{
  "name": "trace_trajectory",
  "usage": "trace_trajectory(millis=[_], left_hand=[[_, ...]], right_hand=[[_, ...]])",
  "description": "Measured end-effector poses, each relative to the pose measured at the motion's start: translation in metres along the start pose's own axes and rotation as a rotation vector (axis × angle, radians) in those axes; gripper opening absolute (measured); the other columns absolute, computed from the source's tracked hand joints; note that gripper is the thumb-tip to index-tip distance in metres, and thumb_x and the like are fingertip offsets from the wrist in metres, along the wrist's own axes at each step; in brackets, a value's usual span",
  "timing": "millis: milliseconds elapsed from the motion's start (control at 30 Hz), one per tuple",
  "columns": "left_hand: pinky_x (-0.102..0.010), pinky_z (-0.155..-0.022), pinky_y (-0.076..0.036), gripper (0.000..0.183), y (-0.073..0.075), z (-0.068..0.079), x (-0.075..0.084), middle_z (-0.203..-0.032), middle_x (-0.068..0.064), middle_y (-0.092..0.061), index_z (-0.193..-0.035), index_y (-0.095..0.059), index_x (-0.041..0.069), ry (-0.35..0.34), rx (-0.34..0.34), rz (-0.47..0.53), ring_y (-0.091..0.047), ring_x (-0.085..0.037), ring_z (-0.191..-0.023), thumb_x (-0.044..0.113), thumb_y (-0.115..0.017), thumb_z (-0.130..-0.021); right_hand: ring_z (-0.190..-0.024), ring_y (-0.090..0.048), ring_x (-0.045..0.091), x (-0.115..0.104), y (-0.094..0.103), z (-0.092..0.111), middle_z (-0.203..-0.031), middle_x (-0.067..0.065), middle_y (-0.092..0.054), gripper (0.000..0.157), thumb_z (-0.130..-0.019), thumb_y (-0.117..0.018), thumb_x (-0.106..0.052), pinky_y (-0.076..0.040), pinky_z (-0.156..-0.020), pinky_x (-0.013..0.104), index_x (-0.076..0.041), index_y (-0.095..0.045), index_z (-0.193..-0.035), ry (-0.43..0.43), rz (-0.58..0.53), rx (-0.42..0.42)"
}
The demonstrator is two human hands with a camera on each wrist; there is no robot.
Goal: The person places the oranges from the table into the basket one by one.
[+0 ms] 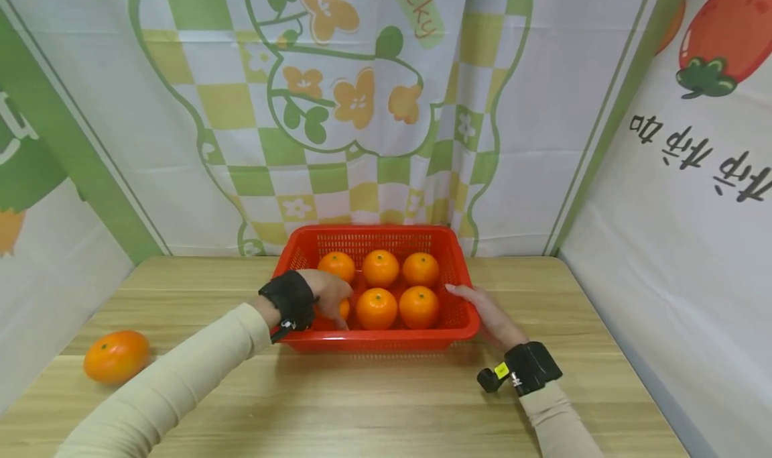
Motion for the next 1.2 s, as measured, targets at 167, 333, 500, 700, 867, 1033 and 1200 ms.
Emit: trace_trajectory(millis=[167, 333, 500, 700, 867, 1033, 1200], left_hand=[[-0.038, -0.089, -0.043, 0.062, 0.000, 0.001, -0.001, -0.097, 0.002, -0.057, -0.115, -0.057, 0.009, -0.018, 0.005, 0.015, -0.050, -0.018, -0.089, 0.050, -0.076, -0.072], [-0.036, -0.088, -0.043, 0.057, 0.001, 0.003, 0.000, -0.098, 0.004, -0.058, -0.113, -0.058, 0.012, -0.043, 0.012, 0.014, -0.050, -0.016, -0.089, 0.049, -0.075, -0.073], [-0.037, -0.087, -0.042, 0.055, 0.002, 0.004, -0.001, -0.099, 0.005, -0.057, -0.114, -0.059, 0.017, -0.042, 0.011, 0.033, -0.049, -0.016, -0.089, 0.050, -0.075, -0.073], [-0.037, -0.083, -0.043, 0.052, 0.003, 0.007, 0.000, -0.095, 0.004, -0.056, -0.110, -0.060, 0.019, -0.050, 0.009, 0.041, -0.050, -0.018, -0.087, 0.053, -0.074, -0.072], [-0.038, -0.084, -0.042, 0.054, 0.004, 0.011, -0.001, -0.095, 0.004, -0.056, -0.110, -0.061, 0.020, -0.049, 0.015, 0.073, -0.050, -0.018, -0.087, 0.055, -0.074, -0.071], [-0.039, -0.086, -0.042, 0.058, 0.005, 0.014, -0.004, -0.100, 0.003, -0.058, -0.111, -0.061, 0.018, -0.052, 0.037, 0.089, -0.050, -0.019, -0.087, 0.058, -0.073, -0.070], [-0.039, -0.085, -0.043, 0.061, 0.007, 0.017, -0.006, -0.101, 0.002, -0.057, -0.110, -0.061, 0.016, -0.062, 0.059, 0.070, -0.050, -0.019, -0.087, 0.060, -0.071, -0.070]], right_hand=[[-0.108, -0.052, 0.041, 0.000, 0.000, -0.001, -0.130, 0.022, -0.050, 0.064, -0.096, -0.048, -0.041, -0.047, -0.090, 0.049, -0.004, -0.027, -0.144, 0.005, 0.014, -0.004], [-0.107, -0.054, 0.039, 0.001, 0.001, -0.002, -0.130, 0.019, -0.051, 0.066, -0.095, -0.050, -0.043, -0.048, -0.089, 0.048, -0.006, -0.028, -0.144, 0.003, 0.011, -0.002], [-0.107, -0.054, 0.040, 0.000, 0.001, -0.001, -0.128, 0.018, -0.053, 0.065, -0.095, -0.049, -0.042, -0.048, -0.088, 0.048, -0.005, -0.027, -0.144, 0.003, 0.017, 0.007], [-0.108, -0.052, 0.042, 0.001, 0.000, -0.001, -0.129, 0.021, -0.051, 0.065, -0.096, -0.048, -0.041, -0.046, -0.090, 0.050, -0.004, -0.026, -0.144, 0.005, 0.011, 0.002], [-0.109, -0.052, 0.041, 0.002, -0.001, 0.000, -0.131, 0.021, -0.049, 0.064, -0.096, -0.049, -0.040, -0.044, -0.091, 0.052, -0.005, -0.026, -0.145, -0.004, -0.001, -0.005], [-0.108, -0.052, 0.042, 0.002, 0.000, -0.001, -0.131, 0.021, -0.050, 0.064, -0.097, -0.048, -0.040, -0.046, -0.089, 0.050, -0.003, -0.026, -0.144, 0.003, 0.005, -0.005], [-0.108, -0.052, 0.042, 0.001, 0.000, -0.001, -0.131, 0.022, -0.049, 0.064, -0.097, -0.047, -0.040, -0.046, -0.090, 0.050, -0.003, -0.026, -0.144, 0.007, 0.011, -0.006]])
Point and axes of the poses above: each hand's wrist, its own z-axis away from the middle knuckle, its own y-axis out of the back of the hand, x = y × z, the point moved 5 cm from there along -z, towards the middle knuckle
